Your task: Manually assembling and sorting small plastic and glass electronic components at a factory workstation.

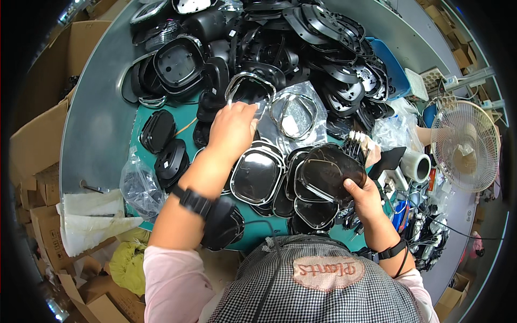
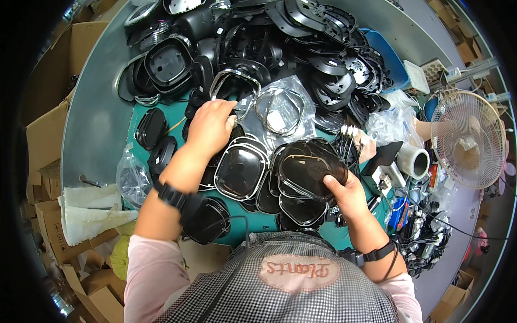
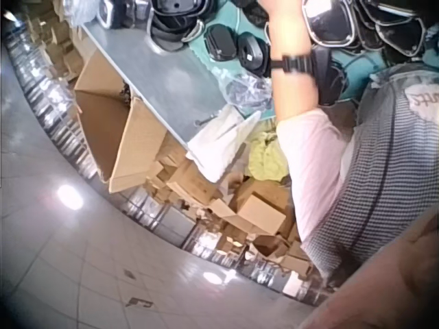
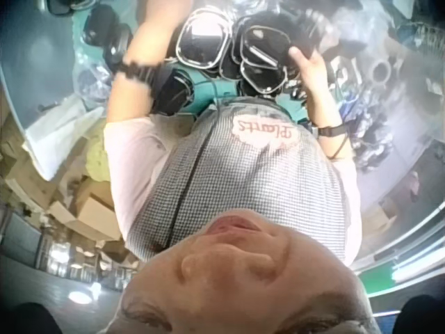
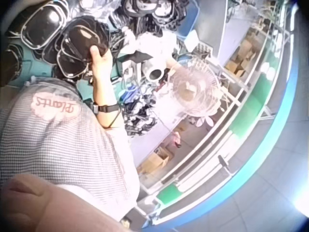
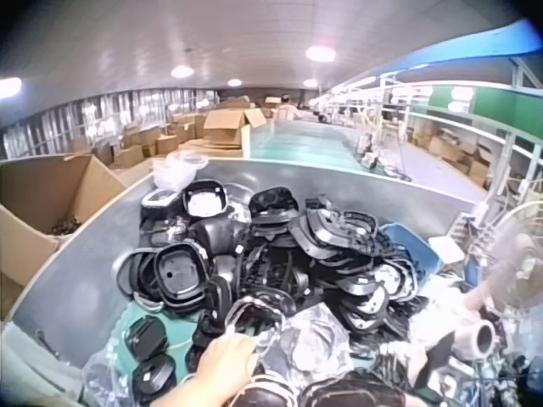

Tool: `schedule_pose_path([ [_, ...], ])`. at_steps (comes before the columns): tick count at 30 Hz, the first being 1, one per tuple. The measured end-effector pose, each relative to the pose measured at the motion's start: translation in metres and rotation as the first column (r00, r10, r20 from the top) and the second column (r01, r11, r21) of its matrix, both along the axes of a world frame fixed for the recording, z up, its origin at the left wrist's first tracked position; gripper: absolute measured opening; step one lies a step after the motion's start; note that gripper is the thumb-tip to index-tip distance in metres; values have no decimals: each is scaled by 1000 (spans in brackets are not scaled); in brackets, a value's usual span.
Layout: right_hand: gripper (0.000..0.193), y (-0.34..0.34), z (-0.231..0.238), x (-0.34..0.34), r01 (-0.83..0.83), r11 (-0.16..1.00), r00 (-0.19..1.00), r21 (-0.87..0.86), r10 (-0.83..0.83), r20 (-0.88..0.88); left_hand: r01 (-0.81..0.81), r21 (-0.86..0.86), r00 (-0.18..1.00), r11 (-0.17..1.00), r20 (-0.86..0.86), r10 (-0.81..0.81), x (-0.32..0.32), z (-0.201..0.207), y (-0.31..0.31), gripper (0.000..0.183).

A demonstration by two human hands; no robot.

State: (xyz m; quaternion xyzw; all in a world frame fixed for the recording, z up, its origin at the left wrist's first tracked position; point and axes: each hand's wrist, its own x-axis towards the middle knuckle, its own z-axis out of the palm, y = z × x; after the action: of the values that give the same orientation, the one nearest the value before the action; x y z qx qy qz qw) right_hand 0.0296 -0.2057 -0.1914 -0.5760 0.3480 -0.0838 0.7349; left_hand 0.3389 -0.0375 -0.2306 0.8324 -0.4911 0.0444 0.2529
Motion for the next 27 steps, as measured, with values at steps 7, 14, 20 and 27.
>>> schedule_pose_path([
  [7,27,-6,14,-27,58,997,998,-58,-55,41,27,814,986,580,73,-148,30,4,-44,33],
  [14,29,-11,16,-55,160,987,984,-31,-157,85,141,219,985,965,66,-159,19,37,-14,21],
  [20,30,-1,34,-59,69,989,982,-132,-45,183,-349,-344,465,872,-871,-158,-82,86,-1,26],
  [27,34,10,54,-60,-24,833,975,-553,141,169,-440,-290,90,850,-956,-280,-213,84,2,32],
])
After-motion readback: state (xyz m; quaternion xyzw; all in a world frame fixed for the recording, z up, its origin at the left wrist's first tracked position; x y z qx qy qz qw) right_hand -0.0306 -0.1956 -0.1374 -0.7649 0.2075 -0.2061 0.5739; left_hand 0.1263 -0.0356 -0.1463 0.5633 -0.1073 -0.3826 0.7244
